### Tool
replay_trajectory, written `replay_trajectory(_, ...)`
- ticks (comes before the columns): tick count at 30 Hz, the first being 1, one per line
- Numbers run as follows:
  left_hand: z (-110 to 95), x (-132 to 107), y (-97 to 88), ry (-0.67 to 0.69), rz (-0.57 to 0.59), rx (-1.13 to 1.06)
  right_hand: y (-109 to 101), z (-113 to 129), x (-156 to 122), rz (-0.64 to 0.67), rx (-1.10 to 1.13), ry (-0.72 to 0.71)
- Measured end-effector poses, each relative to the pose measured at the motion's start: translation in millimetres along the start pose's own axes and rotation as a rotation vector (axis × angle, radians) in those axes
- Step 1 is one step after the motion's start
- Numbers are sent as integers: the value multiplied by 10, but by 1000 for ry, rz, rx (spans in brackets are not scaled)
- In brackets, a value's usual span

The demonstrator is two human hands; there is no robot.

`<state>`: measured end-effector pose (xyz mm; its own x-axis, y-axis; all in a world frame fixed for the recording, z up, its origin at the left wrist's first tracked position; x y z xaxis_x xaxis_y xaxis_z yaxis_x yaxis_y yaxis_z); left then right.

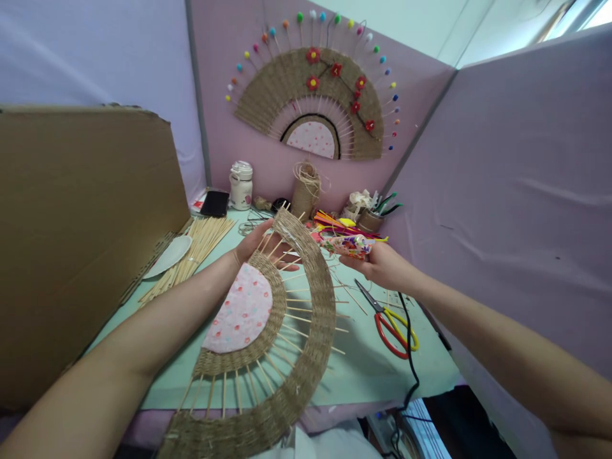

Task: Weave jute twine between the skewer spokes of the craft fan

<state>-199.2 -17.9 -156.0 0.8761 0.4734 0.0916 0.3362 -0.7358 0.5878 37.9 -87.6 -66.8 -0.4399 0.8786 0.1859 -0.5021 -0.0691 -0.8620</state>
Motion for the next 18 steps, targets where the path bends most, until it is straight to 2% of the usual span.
replay_trajectory(9, -12, 4, -8, 6, 55, -7, -95, 11, 1, 45, -139, -35)
replay_trajectory(18, -17, 2, 26, 21, 57, -7, -76, 4, 26, 60, -150, -48)
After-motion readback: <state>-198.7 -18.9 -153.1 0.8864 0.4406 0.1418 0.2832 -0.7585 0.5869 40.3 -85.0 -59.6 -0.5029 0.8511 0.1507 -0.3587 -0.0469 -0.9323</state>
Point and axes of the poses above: each hand's wrist, its own x-axis towards the middle knuckle, its own y-axis out of the palm, z = x × y, the point moved 3 cm from there along x, towards the middle knuckle, and after that the axes turned 6 degrees about x, right-handed, at the moved point
